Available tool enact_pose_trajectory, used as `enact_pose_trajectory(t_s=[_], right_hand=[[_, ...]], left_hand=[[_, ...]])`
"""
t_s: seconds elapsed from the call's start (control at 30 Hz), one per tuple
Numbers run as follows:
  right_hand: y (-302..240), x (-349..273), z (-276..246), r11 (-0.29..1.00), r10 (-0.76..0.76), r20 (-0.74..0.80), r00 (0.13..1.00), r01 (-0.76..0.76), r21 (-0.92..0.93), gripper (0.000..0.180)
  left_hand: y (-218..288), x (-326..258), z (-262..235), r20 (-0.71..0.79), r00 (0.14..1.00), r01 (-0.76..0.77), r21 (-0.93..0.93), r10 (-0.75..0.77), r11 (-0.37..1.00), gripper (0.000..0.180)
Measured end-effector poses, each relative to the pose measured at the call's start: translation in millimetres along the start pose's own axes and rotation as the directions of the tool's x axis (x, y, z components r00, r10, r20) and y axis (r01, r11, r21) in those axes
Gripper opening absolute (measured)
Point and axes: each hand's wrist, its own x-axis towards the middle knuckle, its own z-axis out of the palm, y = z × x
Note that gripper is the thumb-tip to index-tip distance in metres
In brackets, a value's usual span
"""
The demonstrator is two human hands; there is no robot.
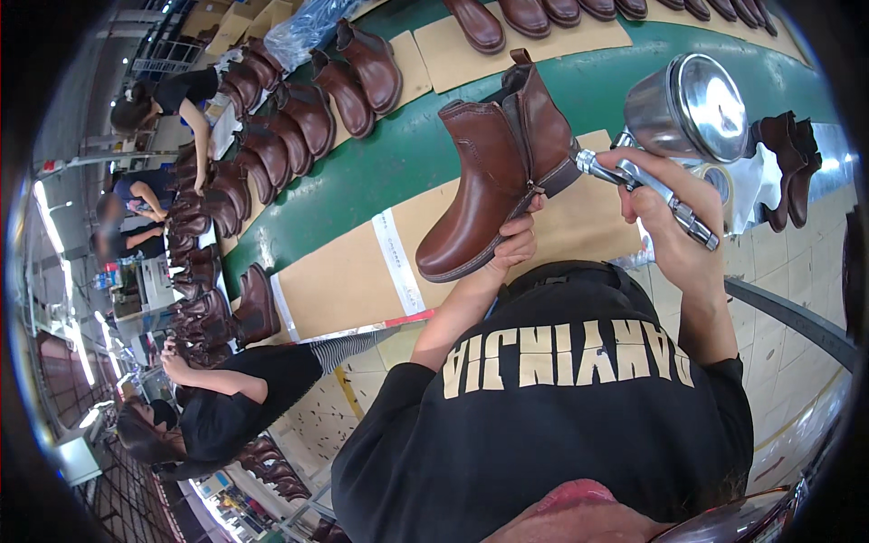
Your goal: The recorder uses a pneumatic spray gun to apply a finish or treatment to brown leather boots on a factory production line.
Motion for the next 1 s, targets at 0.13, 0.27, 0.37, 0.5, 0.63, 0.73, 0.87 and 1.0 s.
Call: enact_pose_trajectory(t_s=[0.13,0.27,0.37,0.5,0.63,0.73,0.87,1.0], right_hand=[[4,-13,3,0.998,0.056,0.039,0.998,-0.057,0.027,0.025],[4,-23,1,0.991,0.133,0.1,0.986,-0.13,-0.029,0.025],[3,-22,1,0.994,0.107,0.076,0.991,-0.106,-0.015,0.026],[-4,-10,-6,1.0,0.017,-0.02,1.0,-0.017,0.02,0.029],[-1,-3,-6,0.999,-0.035,-0.105,0.994,0.039,0.034,0.029],[3,-9,-6,1.0,0.008,-0.076,0.997,-0.006,0.024,0.028],[1,-18,-9,0.991,0.135,0.046,0.99,-0.134,-0.023,0.034],[1,-17,-12,0.993,0.117,-0.047,0.992,-0.119,-0.027,0.032]], left_hand=[[3,-1,1,-0.001,1.0,-0.025,0.006,0.025,1.0,0.06],[5,3,3,0.051,0.998,-0.022,-0.042,0.024,0.999,0.058],[6,-1,-2,0.08,0.997,-0.003,-0.059,0.008,0.998,0.058],[-1,1,2,0.034,0.999,-0.003,-0.024,0.004,1.0,0.046],[-5,1,3,0.043,0.999,0.021,0.006,-0.022,1.0,0.048],[-2,-5,-2,0.035,0.999,0.021,-0.016,-0.02,1.0,0.05],[4,-3,6,-0.024,0.999,-0.027,0.105,0.03,0.994,0.056],[0,6,34,-0.279,0.885,-0.195,0.505,0.372,0.841,0.066]])
